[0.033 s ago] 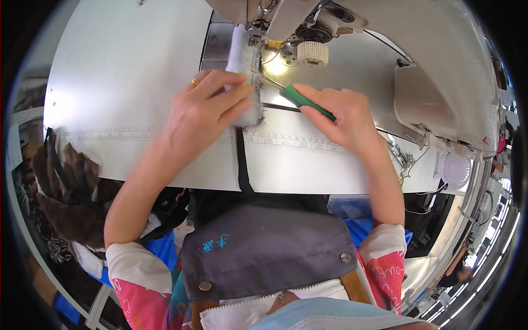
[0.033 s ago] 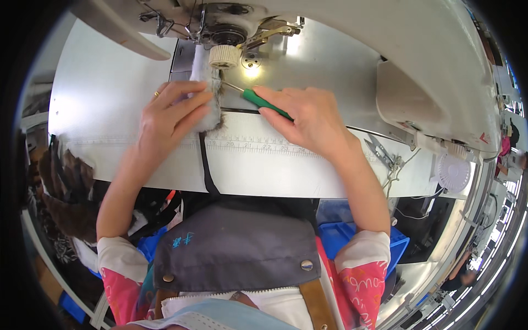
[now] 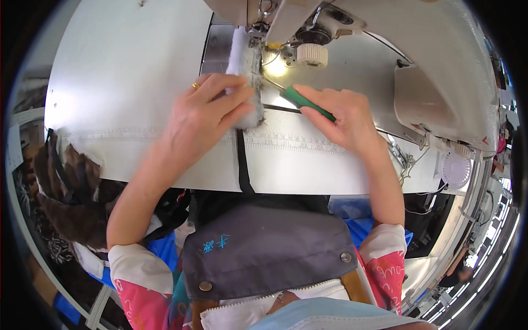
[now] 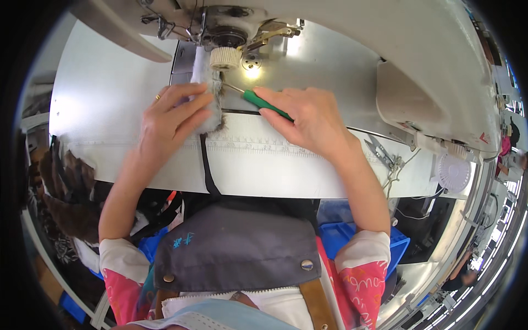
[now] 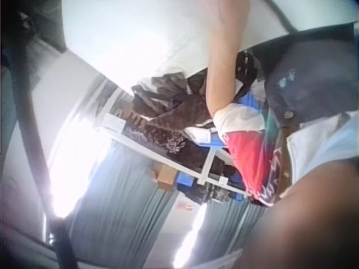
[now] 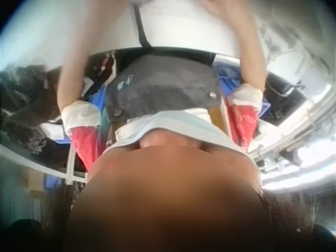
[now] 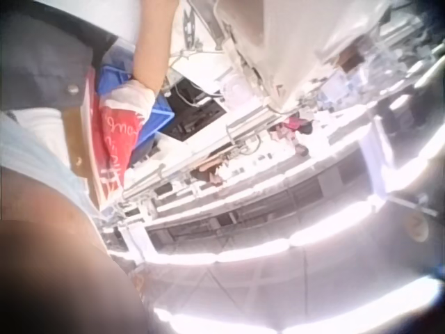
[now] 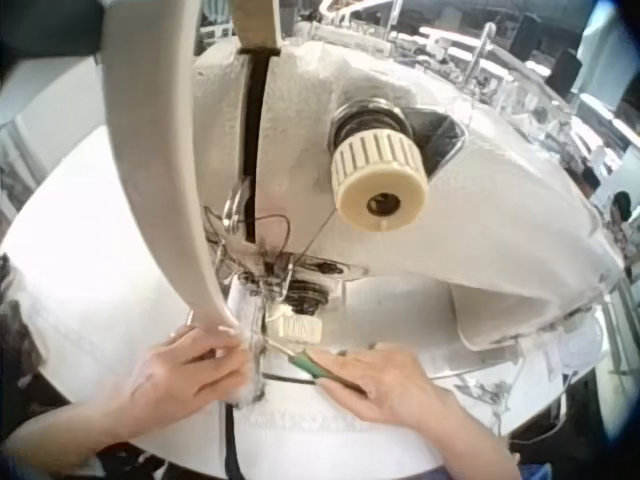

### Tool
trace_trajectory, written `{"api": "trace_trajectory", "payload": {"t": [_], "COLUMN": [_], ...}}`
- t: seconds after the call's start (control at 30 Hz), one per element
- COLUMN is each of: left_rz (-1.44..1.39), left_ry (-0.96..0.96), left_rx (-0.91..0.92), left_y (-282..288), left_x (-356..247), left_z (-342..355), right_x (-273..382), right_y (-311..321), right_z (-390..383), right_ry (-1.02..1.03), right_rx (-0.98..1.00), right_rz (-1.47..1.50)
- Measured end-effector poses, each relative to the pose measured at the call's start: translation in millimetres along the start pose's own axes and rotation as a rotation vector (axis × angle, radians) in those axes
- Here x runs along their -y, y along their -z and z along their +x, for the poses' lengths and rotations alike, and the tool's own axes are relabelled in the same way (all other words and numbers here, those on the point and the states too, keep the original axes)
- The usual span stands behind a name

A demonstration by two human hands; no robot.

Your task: Sewing and trimming processed fur materials using an industrial sewing machine.

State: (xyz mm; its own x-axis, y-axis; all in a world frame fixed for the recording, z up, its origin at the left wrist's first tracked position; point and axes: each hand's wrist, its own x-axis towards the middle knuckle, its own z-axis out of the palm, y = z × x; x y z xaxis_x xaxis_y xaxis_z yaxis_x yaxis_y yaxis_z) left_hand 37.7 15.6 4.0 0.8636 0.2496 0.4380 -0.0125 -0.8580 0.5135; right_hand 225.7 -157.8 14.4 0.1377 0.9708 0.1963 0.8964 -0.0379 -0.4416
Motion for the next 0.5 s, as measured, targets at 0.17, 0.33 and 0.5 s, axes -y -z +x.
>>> {"api": "trace_trajectory", "payload": {"t": [0.17, 0.33, 0.5], "left_rz": [-0.036, -0.037, 0.001], "left_ry": [0.041, 0.021, -0.026], "left_rx": [-0.007, -0.038, -0.07], "left_y": [-1, -7, -8], "left_x": [4, 16, 20], "left_z": [-2, 10, 15], "right_x": [-5, -11, -7], "right_y": [-7, -11, -3], "right_z": [5, 12, 6], "right_ry": [0.024, -0.062, 0.04], "right_rx": [-0.093, -0.106, -0.069], "right_rz": [0.074, 0.073, 0.037]}}
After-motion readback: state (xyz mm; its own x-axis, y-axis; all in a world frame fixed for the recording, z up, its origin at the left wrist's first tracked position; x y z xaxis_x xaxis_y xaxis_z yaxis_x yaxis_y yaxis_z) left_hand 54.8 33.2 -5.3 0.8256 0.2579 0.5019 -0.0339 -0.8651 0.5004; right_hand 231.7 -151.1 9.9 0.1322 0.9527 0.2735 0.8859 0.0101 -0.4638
